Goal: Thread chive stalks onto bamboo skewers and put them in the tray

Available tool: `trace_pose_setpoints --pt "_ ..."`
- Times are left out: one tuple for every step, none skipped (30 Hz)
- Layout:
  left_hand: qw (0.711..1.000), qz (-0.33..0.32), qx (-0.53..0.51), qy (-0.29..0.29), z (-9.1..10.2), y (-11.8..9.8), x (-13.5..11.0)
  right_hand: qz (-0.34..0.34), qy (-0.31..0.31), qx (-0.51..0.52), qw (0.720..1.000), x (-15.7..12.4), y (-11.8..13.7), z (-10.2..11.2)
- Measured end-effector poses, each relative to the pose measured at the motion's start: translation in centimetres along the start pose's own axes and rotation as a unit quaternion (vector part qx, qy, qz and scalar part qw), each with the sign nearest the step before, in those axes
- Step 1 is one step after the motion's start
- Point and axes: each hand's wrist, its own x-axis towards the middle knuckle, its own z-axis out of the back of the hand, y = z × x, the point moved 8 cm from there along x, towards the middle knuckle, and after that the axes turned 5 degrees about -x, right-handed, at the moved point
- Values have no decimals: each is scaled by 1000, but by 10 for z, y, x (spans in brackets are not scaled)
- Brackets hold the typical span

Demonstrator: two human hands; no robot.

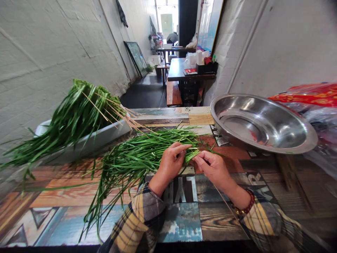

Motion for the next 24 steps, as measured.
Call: trace_pose_setpoints --pt "1000 4 -13 10 -1 -1 0 -3 -3 5 1000 0 -2 0" --pt "999 10 -26 17 -1 -2 1 -6 -5 11 1000 1 -3 1" --pt "999 15 -38 22 -1 -2 1 -9 -6 18 1000 1 -5 1" --pt "998 21 -48 25 -1 -3 1 -11 -7 24 1000 1 -6 1" --pt "998 27 -54 25 -1 -4 1 -12 -8 29 999 1 -6 1" --pt "998 31 -58 22 0 -5 1 -11 -7 32 999 1 -6 1" --pt "997 35 -62 17 1 -5 1 -8 -6 31 999 1 -6 1" --pt "997 39 -65 11 2 -5 1 -5 -5 28 1000 1 -5 1" --pt "997 42 -68 6 2 -5 1 -3 -3 23 1000 1 -4 1" --pt "997 45 -68 2 3 -4 1 -2 -1 19 1000 1 -3 0" --pt "997 50 -66 -3 3 -3 1 -2 1 15 1000 1 -3 0" --pt "996 56 -65 -7 4 -1 1 -2 3 12 1000 1 -3 0" --pt "996 62 -64 -12 4 1 1 -3 5 10 1000 1 -3 -1" --pt "995 69 -65 -17 5 2 1 -4 8 8 1000 1 -4 -1" --pt "995 75 -67 -23 6 4 0 -5 9 7 1000 1 -4 -1" --pt "994 80 -71 -28 7 5 0 -7 10 6 1000 1 -5 -2" --pt "993 83 -76 -30 7 5 0 -9 10 6 1000 1 -6 -2" --pt "993 85 -78 -31 7 5 0 -11 9 7 1000 1 -7 -2" --pt "993 85 -79 -31 7 4 0 -12 8 7 1000 1 -7 -1" --pt "993 84 -79 -31 7 4 0 -12 7 7 1000 1 -7 -1" --pt "993 83 -79 -31 7 3 1 -13 8 6 1000 1 -7 -1" --pt "993 81 -78 -31 7 2 1 -13 8 6 1000 0 -7 -1" --pt "993 79 -77 -32 7 2 1 -12 8 6 1000 0 -6 -1" --pt "994 77 -76 -33 7 2 0 -11 7 5 1000 0 -5 -1"
